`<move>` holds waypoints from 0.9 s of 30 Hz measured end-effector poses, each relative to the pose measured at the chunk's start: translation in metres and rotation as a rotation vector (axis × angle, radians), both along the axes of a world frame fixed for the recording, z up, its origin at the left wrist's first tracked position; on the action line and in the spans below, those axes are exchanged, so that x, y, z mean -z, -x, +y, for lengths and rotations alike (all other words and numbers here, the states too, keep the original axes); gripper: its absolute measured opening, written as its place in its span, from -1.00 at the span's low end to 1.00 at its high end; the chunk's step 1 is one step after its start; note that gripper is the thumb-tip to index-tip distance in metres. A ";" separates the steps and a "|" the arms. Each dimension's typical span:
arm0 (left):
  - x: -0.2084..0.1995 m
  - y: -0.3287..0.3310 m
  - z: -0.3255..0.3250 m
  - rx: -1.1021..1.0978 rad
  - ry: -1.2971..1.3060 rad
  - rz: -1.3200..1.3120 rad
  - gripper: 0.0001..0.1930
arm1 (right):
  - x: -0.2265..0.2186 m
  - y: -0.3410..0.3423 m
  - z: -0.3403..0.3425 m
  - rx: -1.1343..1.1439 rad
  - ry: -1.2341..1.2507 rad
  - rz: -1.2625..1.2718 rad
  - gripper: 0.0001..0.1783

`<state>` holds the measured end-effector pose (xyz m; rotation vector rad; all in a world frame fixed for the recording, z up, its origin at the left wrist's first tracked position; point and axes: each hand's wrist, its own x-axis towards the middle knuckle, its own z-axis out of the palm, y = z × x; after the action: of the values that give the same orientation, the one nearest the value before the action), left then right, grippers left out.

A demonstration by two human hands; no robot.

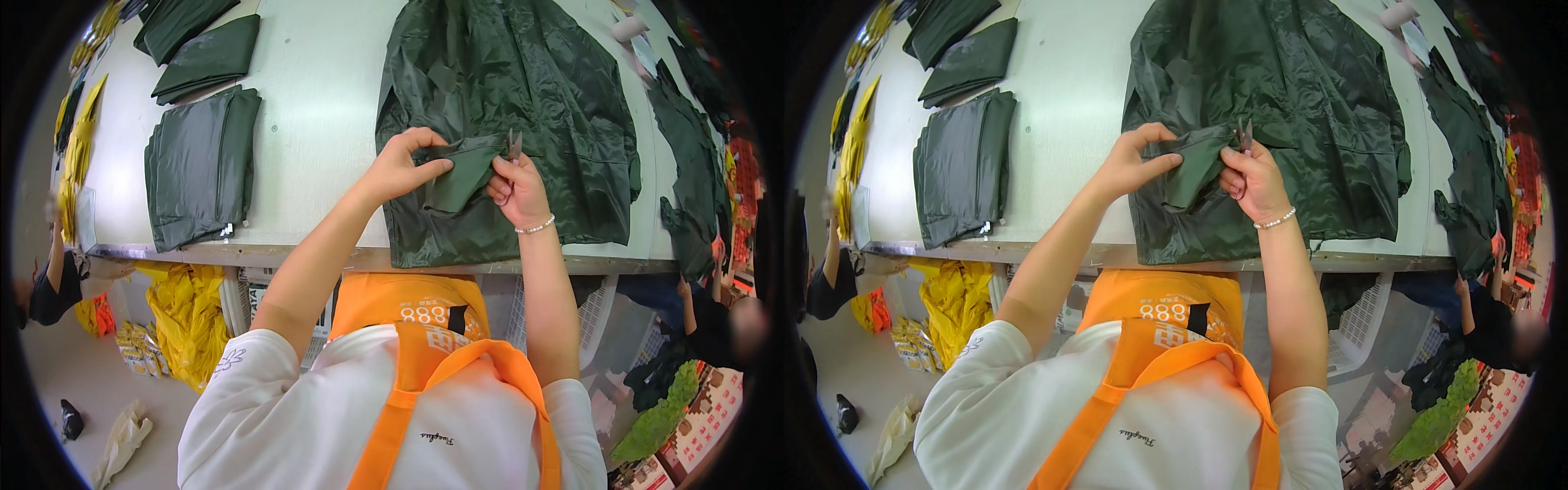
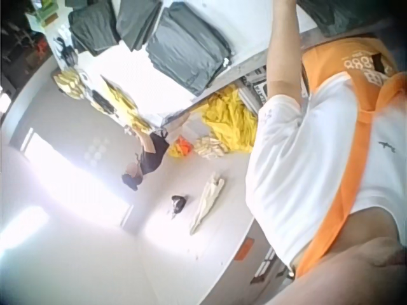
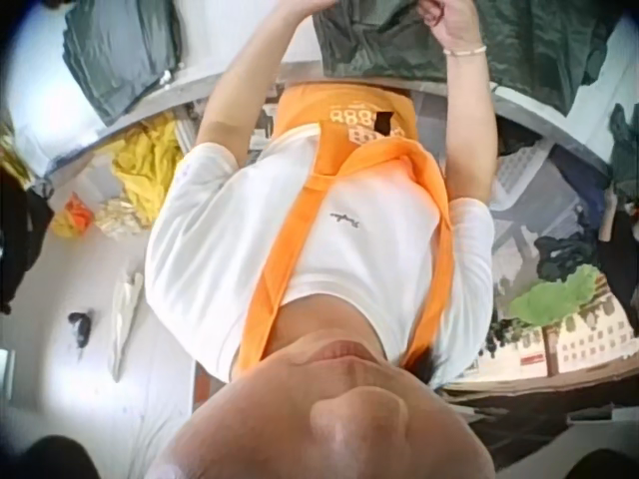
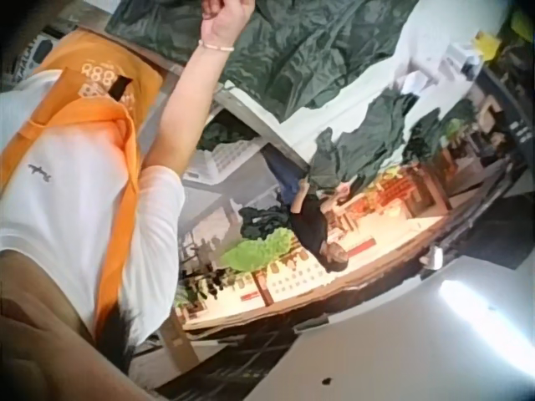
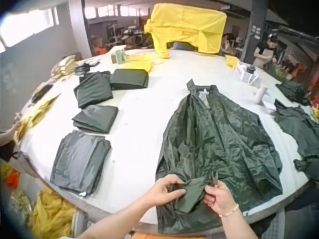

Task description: The person retrieves a green raincoat from a basket, lays it on a table, and folds it neatly. They smooth the fabric, fold the sleeves, and fold the body into a compact rectangle before placing it on a stack of folded garments.

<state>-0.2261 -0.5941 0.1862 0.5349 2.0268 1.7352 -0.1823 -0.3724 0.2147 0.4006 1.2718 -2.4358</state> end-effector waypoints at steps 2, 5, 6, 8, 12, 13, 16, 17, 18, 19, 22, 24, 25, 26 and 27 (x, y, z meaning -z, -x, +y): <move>-0.016 0.005 -0.001 0.044 0.005 -0.012 -0.69 | 0.002 0.001 0.009 0.066 0.016 0.008 -0.91; -0.023 0.008 -0.005 0.093 -0.136 -0.042 -0.74 | 0.001 -0.003 0.017 0.181 0.048 -0.031 -0.89; -0.023 0.010 -0.004 0.098 -0.074 0.036 -0.74 | -0.003 -0.004 0.018 0.205 0.035 -0.085 -0.86; -0.014 0.014 -0.002 0.106 0.050 0.183 -0.75 | 0.004 -0.005 0.017 0.258 0.208 -0.140 -0.81; 0.003 0.018 0.000 0.054 0.067 0.212 -0.76 | 0.016 -0.007 0.020 0.337 0.347 -0.223 -0.80; -0.013 0.018 0.000 0.064 0.030 0.057 -0.77 | 0.022 -0.009 0.025 0.341 0.377 -0.213 -0.82; -0.027 0.014 -0.005 0.059 -0.072 -0.081 -0.81 | 0.022 -0.008 0.027 0.340 -0.084 -0.224 -0.83; -0.028 0.013 -0.007 0.054 -0.104 -0.070 -0.83 | 0.018 -0.008 0.023 0.306 -0.289 -0.071 -0.77; -0.029 0.011 -0.008 0.058 -0.102 -0.041 -0.83 | 0.012 -0.009 0.018 0.269 -0.490 0.086 -0.68; -0.030 0.011 -0.008 0.067 -0.104 -0.012 -0.84 | 0.006 -0.010 0.019 0.126 -0.586 0.250 -0.57; -0.032 0.008 0.001 0.037 -0.157 0.137 -0.85 | -0.018 -0.010 0.004 -0.243 -0.714 0.544 -0.45; -0.036 0.005 0.006 -0.042 -0.145 0.236 -0.85 | -0.037 -0.008 -0.005 -0.428 -1.075 0.615 -0.51; -0.042 0.004 0.009 -0.093 -0.116 0.278 -0.85 | -0.040 -0.007 -0.005 -0.389 -1.191 0.656 -0.56; -0.048 0.002 0.012 -0.145 -0.087 0.319 -0.85 | -0.043 -0.005 -0.004 -0.348 -1.306 0.697 -0.60; -0.055 -0.002 0.015 -0.159 -0.078 0.276 -0.85 | -0.044 -0.003 -0.003 -0.305 -1.421 0.737 -0.63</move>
<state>-0.2243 -0.5794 0.2416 0.6877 2.2493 1.9312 -0.1791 -0.3754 0.2586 -0.4157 2.9314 -1.0289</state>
